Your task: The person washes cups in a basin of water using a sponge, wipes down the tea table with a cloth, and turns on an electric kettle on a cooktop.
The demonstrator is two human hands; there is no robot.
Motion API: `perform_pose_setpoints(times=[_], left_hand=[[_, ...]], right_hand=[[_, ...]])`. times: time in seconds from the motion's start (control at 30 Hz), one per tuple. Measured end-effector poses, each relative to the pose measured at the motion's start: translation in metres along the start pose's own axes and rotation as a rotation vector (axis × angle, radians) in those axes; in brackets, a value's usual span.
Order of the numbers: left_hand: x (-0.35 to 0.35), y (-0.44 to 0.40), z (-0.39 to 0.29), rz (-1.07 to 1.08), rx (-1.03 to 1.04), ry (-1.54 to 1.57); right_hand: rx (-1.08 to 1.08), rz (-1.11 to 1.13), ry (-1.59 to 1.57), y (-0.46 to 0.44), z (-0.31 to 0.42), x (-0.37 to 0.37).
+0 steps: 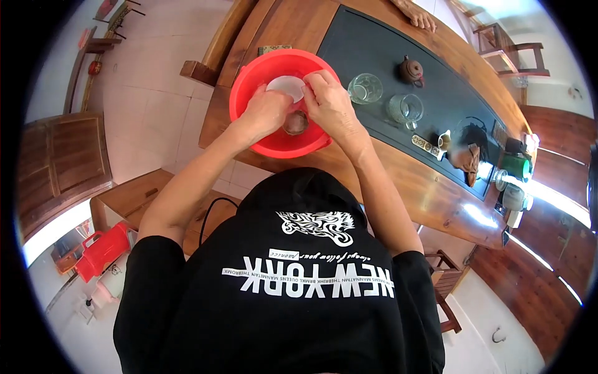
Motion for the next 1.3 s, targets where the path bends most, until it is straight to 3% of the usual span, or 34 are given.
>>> perform_pose_setpoints(times=[0.07, 0.13, 0.6, 0.97, 1.07, 1.17, 1.23, 1.3], left_hand=[[-0.002, -0.003, -0.004, 0.015, 0.09, -0.131], [-0.01, -0.006, -0.014, 0.171, 0.008, -0.192], [0.044, -0.01, 0.022, 0.196, 0.165, -0.324], [0.051, -0.01, 0.022, 0.288, 0.178, -0.453], [0.058, -0.008, 0.033, 0.162, 0.17, -0.45], [0.049, -0.012, 0.026, 0.195, 0.145, -0.369], [0.044, -0.016, 0.019, 0.38, 0.05, -0.442], [0.054, -0.013, 0.03, 0.312, 0.101, -0.444]], right_hand=[[-0.018, -0.014, 0.0, 0.002, -0.003, 0.002], [-0.034, -0.026, 0.005, 0.003, -0.003, 0.002], [-0.011, -0.005, 0.015, 0.007, -0.004, 0.001], [-0.074, -0.044, 0.05, 0.01, -0.005, 0.004], [-0.077, -0.029, 0.072, 0.01, -0.004, 0.003], [-0.067, -0.015, 0.081, 0.01, -0.003, 0.002], [-0.059, -0.011, 0.078, 0.01, -0.001, 0.0], [-0.025, 0.065, 0.102, 0.01, 0.0, 0.0]])
Point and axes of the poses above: each hand's wrist, its own y-axis away from the middle knuckle, its own x-axis out of the palm, z = x × y, the point moved 2 cm from there along -y, towards the middle knuckle, and after that the axes turned 9 degrees about -z, right-handed, at the moved point
